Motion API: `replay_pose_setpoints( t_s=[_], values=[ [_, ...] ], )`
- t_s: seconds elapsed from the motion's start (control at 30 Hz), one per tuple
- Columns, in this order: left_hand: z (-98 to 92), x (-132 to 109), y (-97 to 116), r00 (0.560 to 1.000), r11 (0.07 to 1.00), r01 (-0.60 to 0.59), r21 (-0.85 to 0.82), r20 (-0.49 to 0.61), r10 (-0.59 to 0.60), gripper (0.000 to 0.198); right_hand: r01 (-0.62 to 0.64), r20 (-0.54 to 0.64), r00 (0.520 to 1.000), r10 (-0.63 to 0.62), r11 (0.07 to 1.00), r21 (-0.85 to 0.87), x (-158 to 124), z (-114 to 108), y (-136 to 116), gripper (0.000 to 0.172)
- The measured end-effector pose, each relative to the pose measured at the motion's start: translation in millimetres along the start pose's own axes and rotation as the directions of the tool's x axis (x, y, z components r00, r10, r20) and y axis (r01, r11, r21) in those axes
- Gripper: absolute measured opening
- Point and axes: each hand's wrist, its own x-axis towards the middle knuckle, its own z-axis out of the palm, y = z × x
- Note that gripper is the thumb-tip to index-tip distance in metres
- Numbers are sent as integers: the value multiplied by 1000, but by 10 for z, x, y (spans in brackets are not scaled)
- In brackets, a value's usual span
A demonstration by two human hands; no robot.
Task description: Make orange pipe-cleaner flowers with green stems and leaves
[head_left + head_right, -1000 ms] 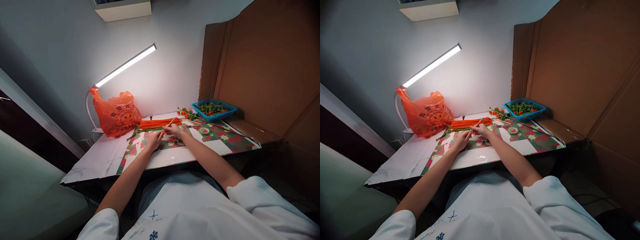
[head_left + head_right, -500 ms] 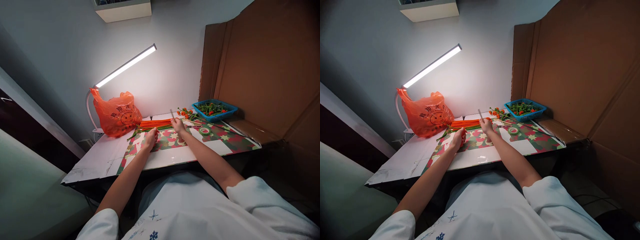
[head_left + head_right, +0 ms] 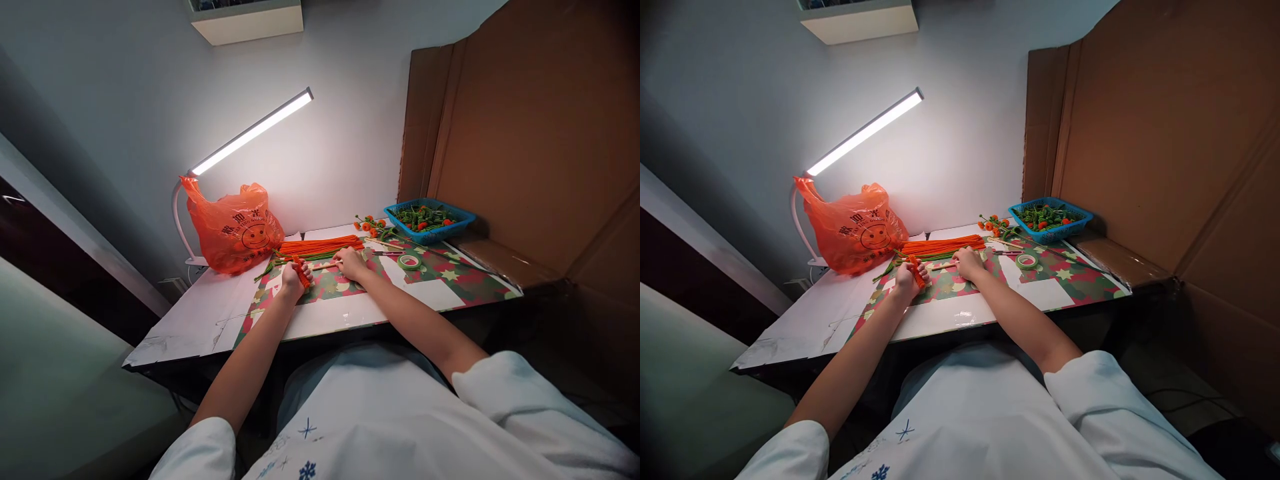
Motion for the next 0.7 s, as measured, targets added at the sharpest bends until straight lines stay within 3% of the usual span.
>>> replay_pose_setpoints(
  t_s=[0.13, 0.33, 0.57, 0.7],
  values=[
    [-22, 71, -28, 1000, 1000, -6, 17, -28, 6, 18, -94, -18, 996, 92, 991, -99, 6, -18, -1, 25],
    [-25, 158, -80, 984, 991, -50, 126, -163, 71, 21, 24, 124, 992, -10, 993, -119, 24, 7, -28, 36],
    [-22, 74, -70, 994, 984, -26, 176, -98, 44, 4, 123, 198, 975, -97, 985, -122, 139, 90, -2, 40],
    [-52, 62, -53, 999, 984, 14, 180, -43, -6, 13, 106, 206, 975, -79, 987, -124, 159, 79, -7, 41]
  ],
)
